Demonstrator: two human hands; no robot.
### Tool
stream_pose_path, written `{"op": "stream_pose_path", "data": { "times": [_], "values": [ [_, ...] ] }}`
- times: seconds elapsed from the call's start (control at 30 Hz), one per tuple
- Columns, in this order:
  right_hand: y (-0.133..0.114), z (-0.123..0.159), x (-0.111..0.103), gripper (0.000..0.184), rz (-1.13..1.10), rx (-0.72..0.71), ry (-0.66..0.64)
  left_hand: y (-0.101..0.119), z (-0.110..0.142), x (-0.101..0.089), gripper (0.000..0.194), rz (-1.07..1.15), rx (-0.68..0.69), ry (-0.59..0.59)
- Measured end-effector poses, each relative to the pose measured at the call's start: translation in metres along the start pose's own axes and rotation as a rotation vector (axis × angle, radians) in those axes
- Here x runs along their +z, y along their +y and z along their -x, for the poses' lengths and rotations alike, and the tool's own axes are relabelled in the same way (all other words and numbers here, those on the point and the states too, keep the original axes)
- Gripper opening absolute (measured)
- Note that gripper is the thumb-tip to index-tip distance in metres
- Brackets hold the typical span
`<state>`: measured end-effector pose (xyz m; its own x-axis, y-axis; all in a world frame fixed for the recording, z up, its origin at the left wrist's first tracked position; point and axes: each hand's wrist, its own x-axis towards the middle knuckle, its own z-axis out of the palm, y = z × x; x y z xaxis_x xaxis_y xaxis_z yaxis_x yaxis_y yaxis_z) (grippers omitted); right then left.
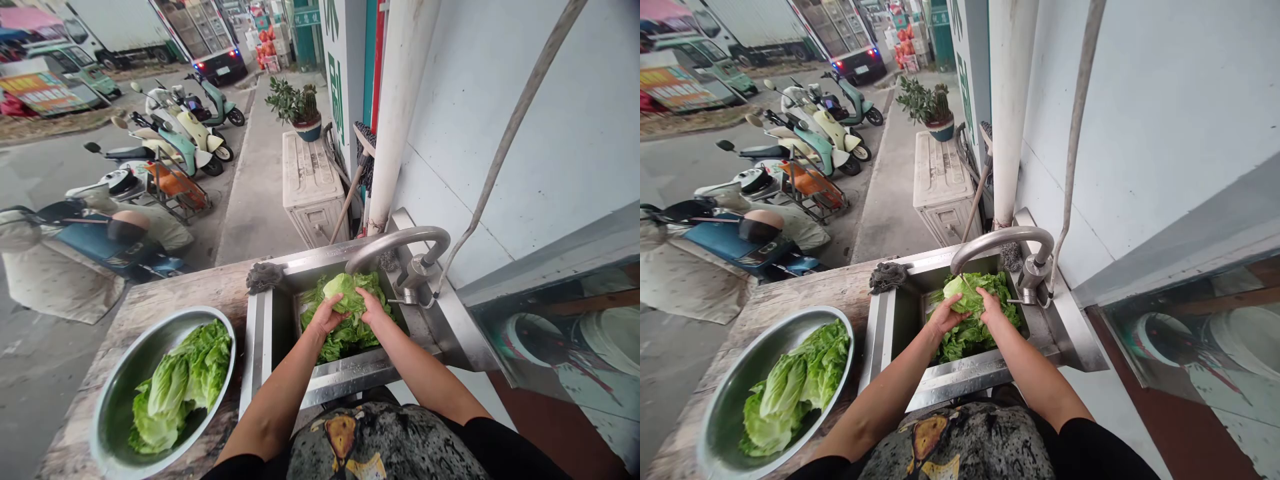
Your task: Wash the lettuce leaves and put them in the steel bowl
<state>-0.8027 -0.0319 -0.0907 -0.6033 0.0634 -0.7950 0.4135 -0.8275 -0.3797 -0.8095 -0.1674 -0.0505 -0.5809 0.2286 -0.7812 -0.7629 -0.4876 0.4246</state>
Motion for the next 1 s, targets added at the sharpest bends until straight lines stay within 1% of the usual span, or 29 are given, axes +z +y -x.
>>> {"op": "stream_pose_path", "data": {
  "times": [0.07, 0.1, 0.17, 0.27, 0.3, 0.33, 0.4, 0.47, 0.53, 0.6, 0.67, 0.73, 0.8, 0.87, 0.93, 1.0],
  "values": [
    [-0.003, -0.001, -0.004, 0.033, 0.003, -0.058, 0.066, 0.008, 0.006, -0.004, 0.041, -0.037, -0.055, -0.042],
    [-0.004, 0.0, -0.006, 0.035, 0.011, -0.068, 0.072, 0.012, 0.008, -0.005, 0.039, -0.036, -0.084, -0.06],
    [-0.008, 0.005, -0.009, 0.037, 0.058, -0.081, 0.023, 0.02, 0.01, -0.005, 0.039, -0.044, -0.134, -0.046],
    [-0.012, 0.012, -0.013, 0.045, 0.115, -0.077, -0.102, 0.026, 0.011, -0.004, 0.04, -0.167, -0.155, 0.048],
    [-0.014, 0.013, -0.014, 0.047, 0.126, -0.073, -0.146, 0.027, 0.011, -0.005, 0.04, -0.213, -0.168, 0.049],
    [-0.015, 0.013, -0.015, 0.049, 0.139, -0.072, -0.181, 0.027, 0.011, -0.007, 0.041, -0.25, -0.19, 0.018],
    [-0.018, 0.011, -0.015, 0.049, 0.173, -0.087, -0.211, 0.025, 0.012, -0.01, 0.05, -0.307, -0.238, -0.096],
    [-0.02, 0.007, -0.014, 0.045, 0.198, -0.099, -0.201, 0.023, 0.012, -0.012, 0.066, -0.366, -0.232, -0.178],
    [-0.021, 0.003, -0.015, 0.04, 0.18, -0.067, -0.184, 0.02, 0.011, -0.01, 0.081, -0.425, -0.174, -0.178],
    [-0.02, 0.0, -0.017, 0.038, 0.145, -0.014, -0.199, 0.018, 0.008, -0.007, 0.087, -0.499, -0.131, -0.133],
    [-0.02, -0.001, -0.021, 0.035, 0.117, 0.019, -0.229, 0.018, 0.005, -0.003, 0.086, -0.605, -0.098, -0.109],
    [-0.019, 0.001, -0.025, 0.03, 0.099, 0.056, -0.247, 0.018, 0.001, -0.001, 0.083, -0.682, -0.034, -0.126],
    [-0.019, 0.003, -0.028, 0.026, 0.078, 0.107, -0.245, 0.019, -0.001, 0.0, 0.076, -0.721, 0.025, -0.156],
    [-0.021, 0.007, -0.028, 0.023, 0.055, 0.144, -0.239, 0.02, -0.003, -0.001, 0.067, -0.753, 0.039, -0.161],
    [-0.022, 0.009, -0.026, 0.022, 0.03, 0.13, -0.213, 0.02, -0.005, -0.001, 0.059, -0.772, 0.025, -0.13],
    [-0.024, 0.011, -0.022, 0.024, 0.022, 0.077, -0.178, 0.019, -0.006, 0.0, 0.052, -0.772, 0.034, -0.06]
  ]
}}
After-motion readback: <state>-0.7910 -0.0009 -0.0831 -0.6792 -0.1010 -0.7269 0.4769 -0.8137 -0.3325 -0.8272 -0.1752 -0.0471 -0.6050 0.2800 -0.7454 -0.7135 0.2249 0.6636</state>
